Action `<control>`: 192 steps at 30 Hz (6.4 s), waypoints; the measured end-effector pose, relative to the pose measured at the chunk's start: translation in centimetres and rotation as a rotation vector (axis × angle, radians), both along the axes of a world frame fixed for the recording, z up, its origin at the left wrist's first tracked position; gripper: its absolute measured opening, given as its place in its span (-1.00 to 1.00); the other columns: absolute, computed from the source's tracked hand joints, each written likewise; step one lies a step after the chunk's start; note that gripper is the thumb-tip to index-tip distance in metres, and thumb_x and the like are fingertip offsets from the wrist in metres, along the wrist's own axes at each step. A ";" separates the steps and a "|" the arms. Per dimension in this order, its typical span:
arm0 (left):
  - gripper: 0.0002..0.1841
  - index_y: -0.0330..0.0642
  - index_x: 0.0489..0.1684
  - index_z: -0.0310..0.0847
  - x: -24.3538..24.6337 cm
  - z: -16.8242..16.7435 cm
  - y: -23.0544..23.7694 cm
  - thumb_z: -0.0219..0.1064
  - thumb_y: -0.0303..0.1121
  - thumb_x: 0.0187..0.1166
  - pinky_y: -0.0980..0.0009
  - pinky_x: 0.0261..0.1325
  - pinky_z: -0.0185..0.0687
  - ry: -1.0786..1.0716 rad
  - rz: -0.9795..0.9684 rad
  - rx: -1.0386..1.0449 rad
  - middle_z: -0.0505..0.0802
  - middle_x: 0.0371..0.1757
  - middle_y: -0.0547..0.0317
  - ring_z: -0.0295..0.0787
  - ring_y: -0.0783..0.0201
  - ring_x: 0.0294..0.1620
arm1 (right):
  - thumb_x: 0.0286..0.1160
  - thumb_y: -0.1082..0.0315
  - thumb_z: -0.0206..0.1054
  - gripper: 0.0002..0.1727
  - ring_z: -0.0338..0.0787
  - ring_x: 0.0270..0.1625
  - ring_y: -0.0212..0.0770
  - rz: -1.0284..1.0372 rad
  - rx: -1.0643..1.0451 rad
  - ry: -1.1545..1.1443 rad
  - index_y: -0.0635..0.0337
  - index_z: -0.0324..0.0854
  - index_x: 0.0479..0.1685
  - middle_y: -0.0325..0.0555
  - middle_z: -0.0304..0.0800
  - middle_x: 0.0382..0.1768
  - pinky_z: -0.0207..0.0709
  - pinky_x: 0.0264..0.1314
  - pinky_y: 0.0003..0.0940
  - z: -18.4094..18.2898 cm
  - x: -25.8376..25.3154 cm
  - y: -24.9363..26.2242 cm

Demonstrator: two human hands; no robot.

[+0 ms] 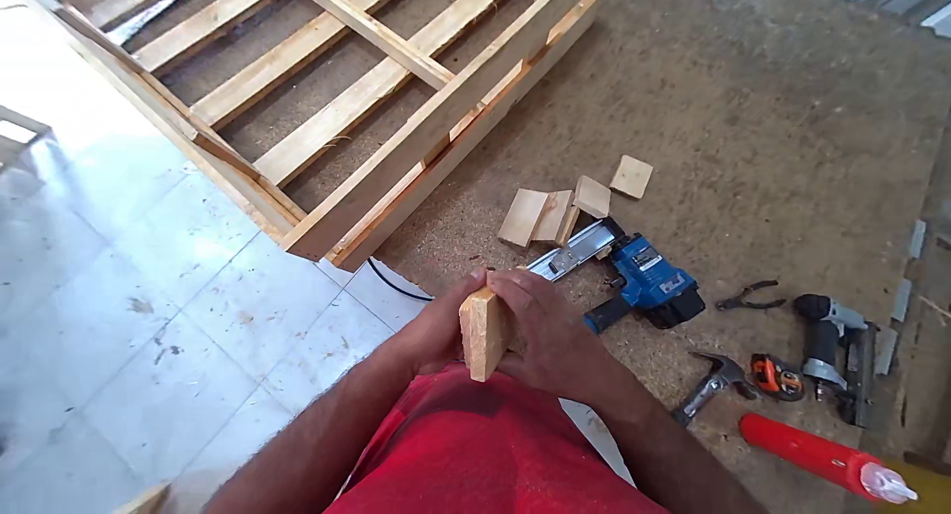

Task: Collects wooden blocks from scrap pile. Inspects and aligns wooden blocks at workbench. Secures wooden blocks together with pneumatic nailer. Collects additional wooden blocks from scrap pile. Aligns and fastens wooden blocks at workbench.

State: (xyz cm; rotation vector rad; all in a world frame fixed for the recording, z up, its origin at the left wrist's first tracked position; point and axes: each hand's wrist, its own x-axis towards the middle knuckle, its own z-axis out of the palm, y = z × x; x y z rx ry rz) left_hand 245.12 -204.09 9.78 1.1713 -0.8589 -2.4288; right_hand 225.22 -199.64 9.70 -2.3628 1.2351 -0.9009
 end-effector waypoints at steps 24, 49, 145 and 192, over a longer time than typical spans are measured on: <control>-0.04 -0.08 0.60 0.40 -0.2 -0.2 3.4 0.78 0.00 0.10 0.01 0.62 0.57 0.051 0.098 -1.125 0.55 0.60 0.07 0.51 0.07 0.60 | -0.21 0.01 0.85 0.16 0.59 0.50 -0.19 -0.008 0.378 -0.565 0.07 0.30 0.61 -0.09 0.53 0.45 0.64 0.52 -0.16 -0.8 -1.4 2.7; 0.03 0.03 0.62 0.33 0.5 -0.9 3.9 0.77 0.07 0.00 0.11 0.52 0.67 -0.078 0.086 -1.246 0.66 0.47 0.16 0.62 0.16 0.48 | -0.07 -0.02 0.81 0.09 0.66 0.46 -0.19 -0.035 0.373 -0.412 0.25 0.37 0.58 0.03 0.60 0.41 0.66 0.50 -0.17 -0.8 -0.7 3.7; 0.06 -0.15 0.56 0.35 -2.1 -2.5 -1.9 0.85 -0.03 -0.06 0.24 0.27 0.83 0.255 0.077 -0.752 0.84 0.20 0.09 0.84 0.22 0.19 | -0.25 -0.14 0.84 0.34 0.75 0.32 -0.40 -0.341 0.584 -0.468 0.01 0.12 0.76 -0.21 0.71 0.33 0.74 0.38 -0.23 -2.5 0.0 0.9; 0.05 -0.10 0.51 0.45 -0.2 -1.1 -0.7 0.80 0.14 -0.12 0.40 0.34 0.78 -0.091 -0.256 -1.092 0.82 0.21 0.35 0.76 0.51 0.25 | -0.18 -0.30 0.75 0.09 0.64 0.34 -0.31 -0.413 0.521 -0.338 0.02 0.49 0.52 -0.19 0.58 0.36 0.70 0.28 -0.24 3.8 0.7 2.9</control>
